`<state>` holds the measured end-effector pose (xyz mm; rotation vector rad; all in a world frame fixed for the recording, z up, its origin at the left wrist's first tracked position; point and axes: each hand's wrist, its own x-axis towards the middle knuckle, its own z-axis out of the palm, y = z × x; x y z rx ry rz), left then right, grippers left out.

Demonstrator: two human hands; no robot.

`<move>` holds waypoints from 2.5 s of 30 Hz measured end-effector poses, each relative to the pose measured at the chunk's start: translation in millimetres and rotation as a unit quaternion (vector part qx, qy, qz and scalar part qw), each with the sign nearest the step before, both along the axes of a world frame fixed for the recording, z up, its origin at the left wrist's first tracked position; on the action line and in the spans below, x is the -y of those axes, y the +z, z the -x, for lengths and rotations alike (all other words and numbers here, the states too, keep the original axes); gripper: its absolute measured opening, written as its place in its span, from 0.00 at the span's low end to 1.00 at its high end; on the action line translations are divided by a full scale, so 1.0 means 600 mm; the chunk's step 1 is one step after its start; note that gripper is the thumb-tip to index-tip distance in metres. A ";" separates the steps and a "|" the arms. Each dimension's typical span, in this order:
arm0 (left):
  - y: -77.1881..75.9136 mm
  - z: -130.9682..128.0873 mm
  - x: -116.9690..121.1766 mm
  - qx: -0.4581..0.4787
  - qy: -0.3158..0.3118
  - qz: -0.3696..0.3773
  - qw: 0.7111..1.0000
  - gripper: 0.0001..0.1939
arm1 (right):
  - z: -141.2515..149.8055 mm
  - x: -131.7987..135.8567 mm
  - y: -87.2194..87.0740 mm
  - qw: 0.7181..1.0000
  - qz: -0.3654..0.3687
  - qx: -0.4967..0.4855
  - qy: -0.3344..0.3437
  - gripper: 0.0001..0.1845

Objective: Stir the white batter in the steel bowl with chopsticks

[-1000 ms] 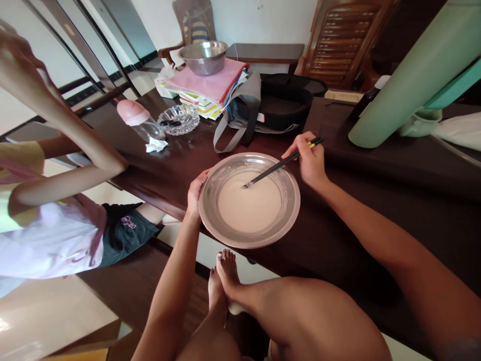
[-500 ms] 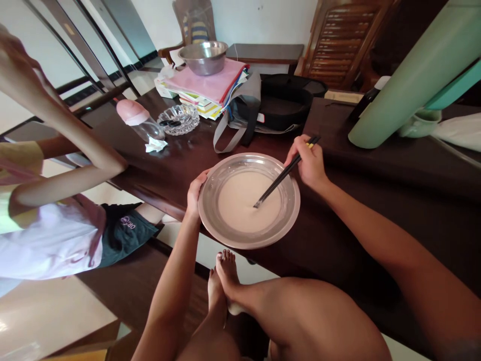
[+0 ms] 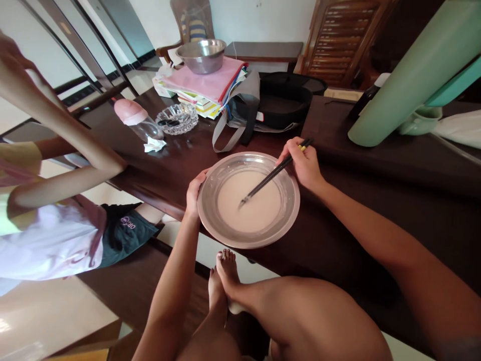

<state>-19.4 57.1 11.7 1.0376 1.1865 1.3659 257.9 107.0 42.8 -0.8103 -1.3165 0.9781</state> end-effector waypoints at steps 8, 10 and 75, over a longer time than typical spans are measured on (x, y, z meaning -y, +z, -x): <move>0.002 -0.002 0.002 0.010 -0.002 0.000 1.000 0.18 | -0.001 -0.001 -0.002 1.000 0.013 -0.014 -0.011 0.24; 0.001 0.000 0.001 0.001 -0.002 -0.003 1.000 0.19 | 0.001 0.001 -0.001 1.000 0.004 -0.003 0.005 0.23; -0.002 0.001 -0.003 0.001 -0.005 -0.012 1.000 0.18 | -0.006 -0.003 0.007 0.999 -0.006 0.009 -0.035 0.25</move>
